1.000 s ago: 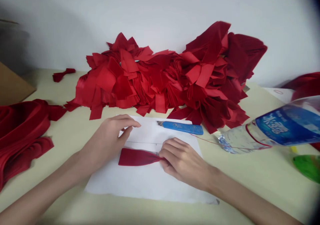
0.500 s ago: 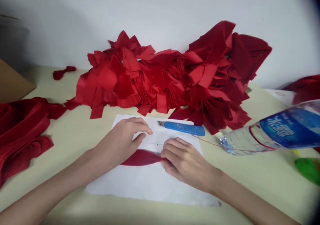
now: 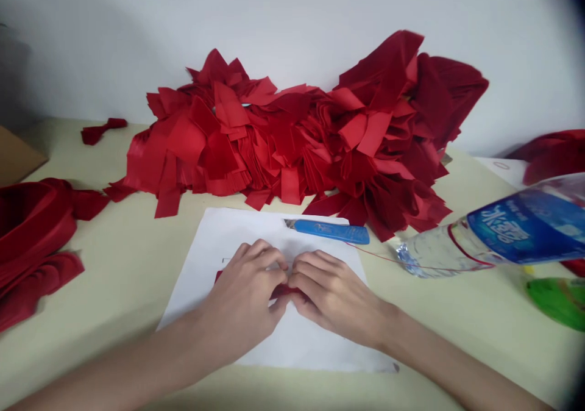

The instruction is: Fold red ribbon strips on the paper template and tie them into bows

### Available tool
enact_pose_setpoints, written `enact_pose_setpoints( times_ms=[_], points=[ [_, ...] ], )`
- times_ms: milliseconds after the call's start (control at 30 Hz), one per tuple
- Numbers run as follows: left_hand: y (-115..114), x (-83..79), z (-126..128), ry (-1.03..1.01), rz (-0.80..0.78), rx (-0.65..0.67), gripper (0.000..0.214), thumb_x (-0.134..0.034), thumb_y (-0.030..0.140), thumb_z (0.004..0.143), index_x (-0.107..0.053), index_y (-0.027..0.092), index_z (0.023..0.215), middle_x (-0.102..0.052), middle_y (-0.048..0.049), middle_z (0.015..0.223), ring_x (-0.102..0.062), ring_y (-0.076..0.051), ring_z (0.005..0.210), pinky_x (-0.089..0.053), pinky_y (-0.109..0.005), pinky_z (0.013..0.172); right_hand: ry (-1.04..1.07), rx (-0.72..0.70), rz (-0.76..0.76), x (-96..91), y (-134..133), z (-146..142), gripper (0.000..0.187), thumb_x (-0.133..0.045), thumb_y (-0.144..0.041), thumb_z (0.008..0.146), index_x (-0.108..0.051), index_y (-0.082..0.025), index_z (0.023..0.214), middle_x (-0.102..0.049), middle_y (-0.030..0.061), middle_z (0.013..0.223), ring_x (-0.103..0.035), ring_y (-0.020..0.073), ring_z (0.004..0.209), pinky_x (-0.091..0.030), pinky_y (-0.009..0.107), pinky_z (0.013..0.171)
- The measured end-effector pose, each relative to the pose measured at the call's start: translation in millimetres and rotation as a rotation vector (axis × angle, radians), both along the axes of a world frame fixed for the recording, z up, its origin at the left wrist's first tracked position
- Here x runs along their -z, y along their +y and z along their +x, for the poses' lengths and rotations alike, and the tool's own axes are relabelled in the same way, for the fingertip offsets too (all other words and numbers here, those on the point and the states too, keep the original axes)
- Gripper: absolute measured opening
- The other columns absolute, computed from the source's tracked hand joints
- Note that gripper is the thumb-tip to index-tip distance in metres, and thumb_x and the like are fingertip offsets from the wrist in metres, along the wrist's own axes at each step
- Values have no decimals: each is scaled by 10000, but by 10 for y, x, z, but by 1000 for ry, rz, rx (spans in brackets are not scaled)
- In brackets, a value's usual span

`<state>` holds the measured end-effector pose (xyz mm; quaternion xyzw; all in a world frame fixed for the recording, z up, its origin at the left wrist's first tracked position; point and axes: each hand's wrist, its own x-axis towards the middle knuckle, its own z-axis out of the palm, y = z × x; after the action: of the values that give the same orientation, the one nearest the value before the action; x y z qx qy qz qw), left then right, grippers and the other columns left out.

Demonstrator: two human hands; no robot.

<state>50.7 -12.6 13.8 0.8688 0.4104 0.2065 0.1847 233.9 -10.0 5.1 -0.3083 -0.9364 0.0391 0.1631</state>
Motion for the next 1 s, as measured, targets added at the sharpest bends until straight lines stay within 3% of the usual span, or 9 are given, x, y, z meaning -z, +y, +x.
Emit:
enact_pose_setpoints(
  times_ms=[300, 433, 500, 700, 833, 1000],
  points=[
    [-10, 49, 36, 11, 26, 1, 219, -528, -23, 718, -600, 166, 635, -632, -7, 812, -507, -199, 837, -418, -376, 712, -10, 11, -4, 17, 0, -1, 208, -483, -213, 903, -635, -139, 782, -611, 58, 787, -522, 177, 785, -451, 321, 739],
    [11, 57, 38, -47, 10, 8, 246, -521, -43, 708, -581, 168, 597, -627, -3, 783, -506, -192, 825, -422, -372, 720, 4, 22, -149, -62, 12, 32, 155, -520, -235, 892, -631, -154, 820, -616, 47, 814, -540, 172, 832, -462, 316, 778],
    [22, 65, 38, -72, -6, 13, 252, -530, -42, 707, -587, 175, 592, -634, -1, 784, -507, -197, 839, -422, -379, 735, 24, 38, -246, -126, 26, 119, 121, -577, -267, 860, -624, -167, 909, -623, 43, 877, -549, 175, 891, -465, 317, 814],
    [30, 63, 54, -125, -58, 9, 265, -526, -55, 686, -546, 164, 539, -618, 3, 732, -501, -197, 835, -416, -362, 699, 131, 252, -317, -240, -46, 576, 363, -667, -343, 793, -550, -220, 1113, -594, 54, 1095, -547, 195, 1027, -468, 320, 856],
    [24, 63, 66, -141, -82, 9, 263, -506, -61, 671, -521, 163, 534, -612, -2, 733, -505, -196, 841, -413, -350, 691, 165, 310, -392, -222, -181, 711, 302, -668, -313, 791, -546, -229, 1054, -566, 55, 1083, -544, 197, 1004, -461, 322, 844],
    [15, 78, 62, -158, -87, 10, 262, -507, -55, 694, -514, 162, 547, -605, -4, 750, -500, -198, 879, -411, -350, 713, 264, 395, -550, -206, -248, 663, 82, -567, -234, 859, -516, -217, 921, -573, 15, 907, -545, 141, 793, -452, 270, 716]
  ],
)
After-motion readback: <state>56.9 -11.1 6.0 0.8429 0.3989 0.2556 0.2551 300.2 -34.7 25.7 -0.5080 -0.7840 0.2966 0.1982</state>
